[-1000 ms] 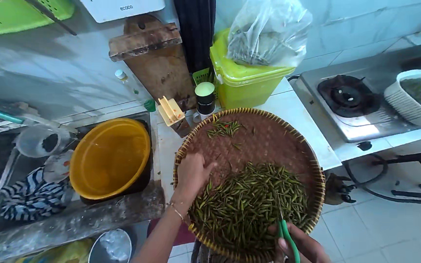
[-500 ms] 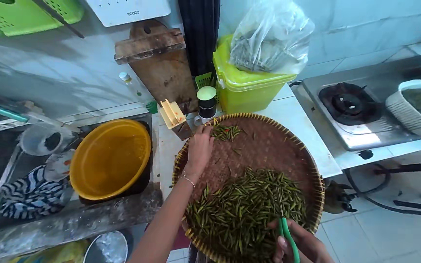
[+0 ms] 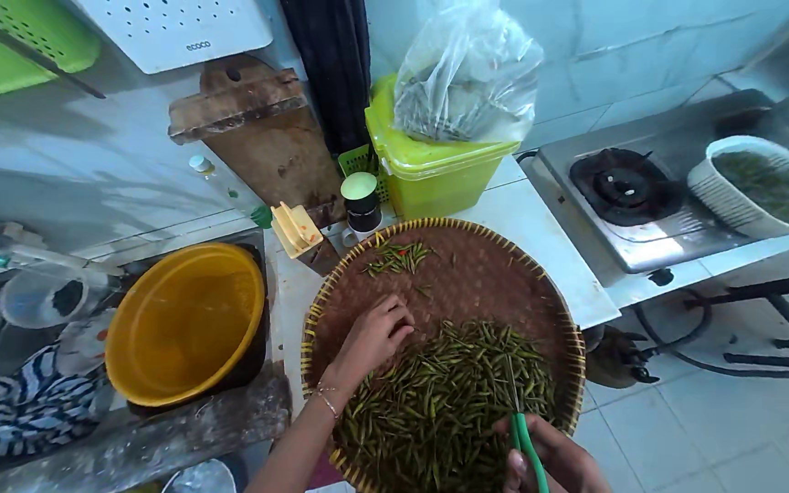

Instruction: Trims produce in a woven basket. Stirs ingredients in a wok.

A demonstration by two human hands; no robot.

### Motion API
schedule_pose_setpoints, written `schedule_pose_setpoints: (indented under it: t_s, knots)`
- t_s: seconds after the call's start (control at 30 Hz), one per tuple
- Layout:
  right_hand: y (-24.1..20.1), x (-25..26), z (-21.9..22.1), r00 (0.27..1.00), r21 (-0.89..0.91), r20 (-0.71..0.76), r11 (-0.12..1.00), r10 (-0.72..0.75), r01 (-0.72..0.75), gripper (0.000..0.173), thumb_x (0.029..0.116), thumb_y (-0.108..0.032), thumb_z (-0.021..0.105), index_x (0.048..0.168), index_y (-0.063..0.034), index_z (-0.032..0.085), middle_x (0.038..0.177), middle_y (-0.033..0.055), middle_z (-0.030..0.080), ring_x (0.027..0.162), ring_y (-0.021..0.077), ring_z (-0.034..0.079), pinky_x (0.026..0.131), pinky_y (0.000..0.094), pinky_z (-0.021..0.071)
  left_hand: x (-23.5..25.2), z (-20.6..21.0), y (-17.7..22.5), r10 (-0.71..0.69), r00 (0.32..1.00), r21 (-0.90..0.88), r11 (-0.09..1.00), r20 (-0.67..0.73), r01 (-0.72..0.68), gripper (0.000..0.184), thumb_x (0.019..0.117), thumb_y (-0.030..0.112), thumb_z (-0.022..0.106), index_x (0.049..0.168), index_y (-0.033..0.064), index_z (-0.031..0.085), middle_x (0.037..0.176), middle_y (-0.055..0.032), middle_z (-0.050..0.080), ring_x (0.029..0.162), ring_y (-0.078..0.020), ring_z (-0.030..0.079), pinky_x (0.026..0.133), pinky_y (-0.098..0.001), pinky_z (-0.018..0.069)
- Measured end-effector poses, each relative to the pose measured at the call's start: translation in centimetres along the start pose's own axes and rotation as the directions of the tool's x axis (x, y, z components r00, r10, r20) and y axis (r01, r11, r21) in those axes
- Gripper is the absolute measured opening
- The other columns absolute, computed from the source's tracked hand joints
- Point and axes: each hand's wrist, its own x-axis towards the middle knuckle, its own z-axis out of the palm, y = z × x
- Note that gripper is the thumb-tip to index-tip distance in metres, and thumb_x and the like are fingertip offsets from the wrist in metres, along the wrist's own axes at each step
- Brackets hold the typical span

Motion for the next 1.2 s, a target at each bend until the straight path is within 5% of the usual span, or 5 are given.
schedule_pose_setpoints:
  t_s: [0.17,0.37,0.73,1.03,1.2]
  knots:
    - [-0.2,0.8,0.2,0.999,-0.004,0.033,1.0,0.012,-0.011,0.029,0.1035,-0.012,0.06,0.129,0.0011,0.056,0.091,0.0091,0.071,0.077,0.0214,0.071,0.068,0.0407,0.062,2.2,-0.2,1.1,0.044,0.984,-0.071,0.996,-0.172,-0.057,0.017,0.1005,0.019,0.066,0.114,0.011,0.072,0.108,-0.0047,0.07,0.091,-0.0134,0.07,0.086,-0.032,0.0602]
    - [-0.5,1.9,-0.3,0.994,-0.082,0.101,0.996,0.031,-0.023,0.038,0.1032,-0.028,0.062,0.129,-0.0014,0.059,0.093,0.0099,0.07,0.077,0.0216,0.07,0.064,0.0393,0.06,3.2,-1.1,4.0,0.026,0.96,-0.353,0.927,-0.279,-0.128,0.013,0.0958,0.021,0.073,0.107,0.0141,0.078,0.104,0.0026,0.073,0.092,-0.0056,0.07,0.085,-0.0255,0.0612]
    - [-0.6,3.1,-0.3,0.996,0.02,0.056,0.998,0.062,-0.063,0.03,0.1046,-0.026,0.06,0.125,-0.004,0.062,0.087,0.0065,0.07,0.071,0.0168,0.068,0.057,0.0325,0.0575,-2.1,1.7,9.9,0.01,0.947,-0.572,0.795,-0.322,-0.202,0.015,0.0884,0.017,0.081,0.103,0.0139,0.081,0.102,0.0015,0.076,0.09,-0.0122,0.074,0.081,-0.0299,0.0657]
    - [0.9,2.5,0.6,0.993,0.089,0.006,0.989,0.117,-0.117,0.024,0.1054,-0.019,0.059,0.122,-0.0012,0.061,0.085,0.0075,0.069,0.067,0.0171,0.067,0.054,0.0339,0.0576,-2.5,2.6,9.0,-0.01,0.965,-0.577,0.803,-0.263,-0.149,0.015,0.0894,0.016,0.08,0.104,0.0128,0.08,0.102,0.0024,0.076,0.092,-0.0091,0.073,0.084,-0.028,0.0647]
    - [0.4,2.4,0.1,0.988,0.084,-0.051,0.986,0.146,-0.142,0.026,0.1057,-0.017,0.058,0.125,-0.0008,0.059,0.088,0.0093,0.071,0.073,0.0213,0.071,0.059,0.0381,0.0611,2.3,1.6,3.7,-0.039,0.956,-0.312,0.948,-0.291,-0.057,0.031,0.0957,0.018,0.071,0.127,0.0146,0.073,0.106,-0.0015,0.071,0.092,-0.0086,0.069,0.085,-0.0273,0.0598]
